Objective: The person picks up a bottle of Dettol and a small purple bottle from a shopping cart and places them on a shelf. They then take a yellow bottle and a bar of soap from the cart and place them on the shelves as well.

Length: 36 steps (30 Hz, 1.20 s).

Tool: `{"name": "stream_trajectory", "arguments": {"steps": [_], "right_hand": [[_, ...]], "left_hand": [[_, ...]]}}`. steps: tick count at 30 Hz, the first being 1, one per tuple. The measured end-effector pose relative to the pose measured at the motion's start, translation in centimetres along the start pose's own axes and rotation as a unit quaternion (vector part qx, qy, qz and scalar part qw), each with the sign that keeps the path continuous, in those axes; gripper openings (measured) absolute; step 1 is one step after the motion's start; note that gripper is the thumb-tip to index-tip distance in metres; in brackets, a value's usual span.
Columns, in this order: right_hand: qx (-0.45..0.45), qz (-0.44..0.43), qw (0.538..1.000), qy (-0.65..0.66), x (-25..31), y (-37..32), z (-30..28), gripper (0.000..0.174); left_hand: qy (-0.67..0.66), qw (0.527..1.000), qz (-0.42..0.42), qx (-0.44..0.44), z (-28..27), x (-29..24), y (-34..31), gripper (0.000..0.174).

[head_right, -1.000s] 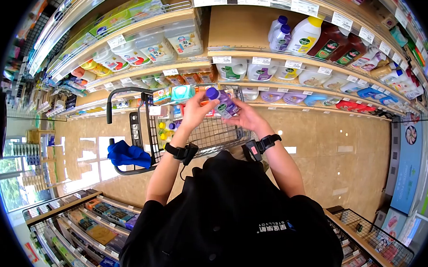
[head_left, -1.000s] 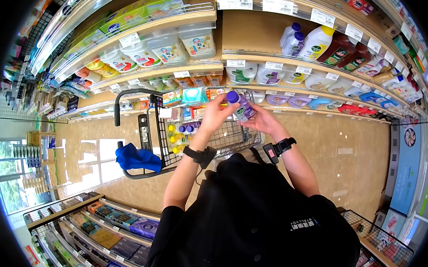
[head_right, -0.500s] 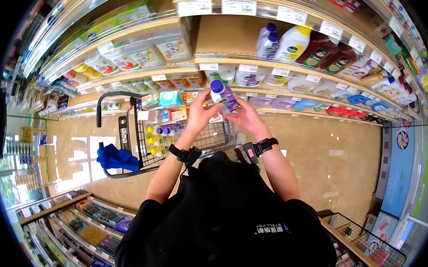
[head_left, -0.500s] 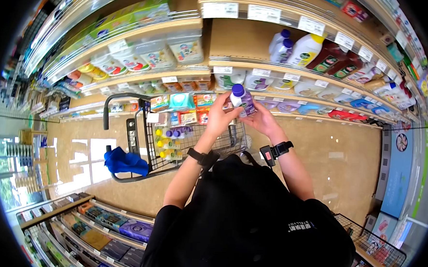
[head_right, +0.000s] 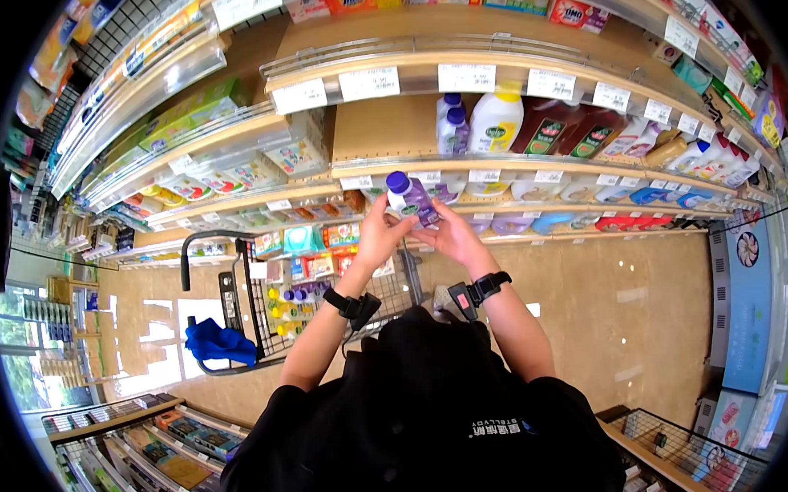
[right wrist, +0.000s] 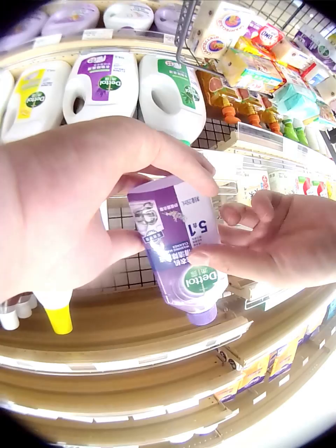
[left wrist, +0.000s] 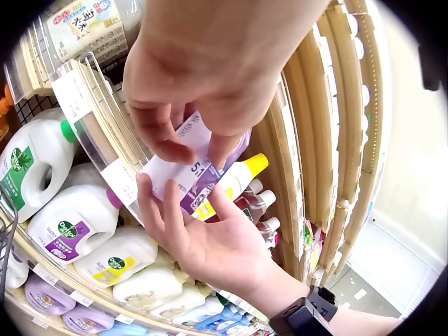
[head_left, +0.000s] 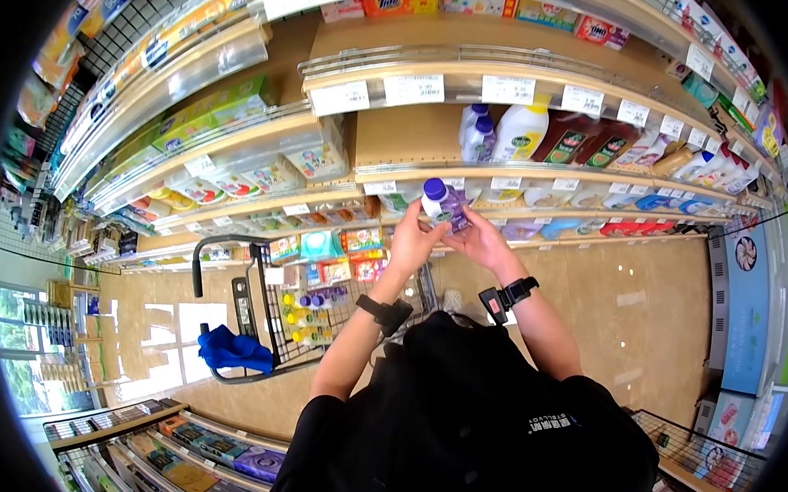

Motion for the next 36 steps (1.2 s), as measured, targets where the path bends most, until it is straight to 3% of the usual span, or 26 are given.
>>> {"name": "stream_trajectory", "arguments": {"steps": [7, 13, 26, 32, 36], "right_hand": [[0.023, -0.017, 1.0, -0.004, 3.0, 0.2, -0.8, 0.04], [0.014, 0.028, 1.0, -0.003, 4.2, -0.9, -1.9, 0.044], [0.008, 0.005, 1.0, 0.009, 7.0, -3.5, -6.6, 0.036], [0.008, 0.004, 1.0, 0.013, 8.4, -4.1, -7.2, 0.039], [-0.006, 0.004, 1.0, 0.01, 9.1, -4.3, -7.7, 0.039]], "left_hand": [[0.085, 0.995, 0.028, 0.038, 1.3, -0.6, 3.8, 0.054], [0.114, 0.992, 0.056, 0.024, 0.7, -1.8, 7.9, 0.052], [0.016, 0.989, 0.142, 0.037, 1.2, 5.1, 16.0, 0.056], [0.116, 0.986, 0.103, 0.067, 2.0, 6.4, 17.0, 0.059], [0.061, 0.989, 0.114, 0.077, 2.5, 7.7, 17.3, 0.06]]}}
Point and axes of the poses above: each hand's wrist, its own y-axis towards the middle knuckle, its own z-axis out of the palm, x = y × z, the point moved 8 cm from there along y, towards the middle knuckle, and after that the axes turned 14 degrees about z, right-handed, at the moved point
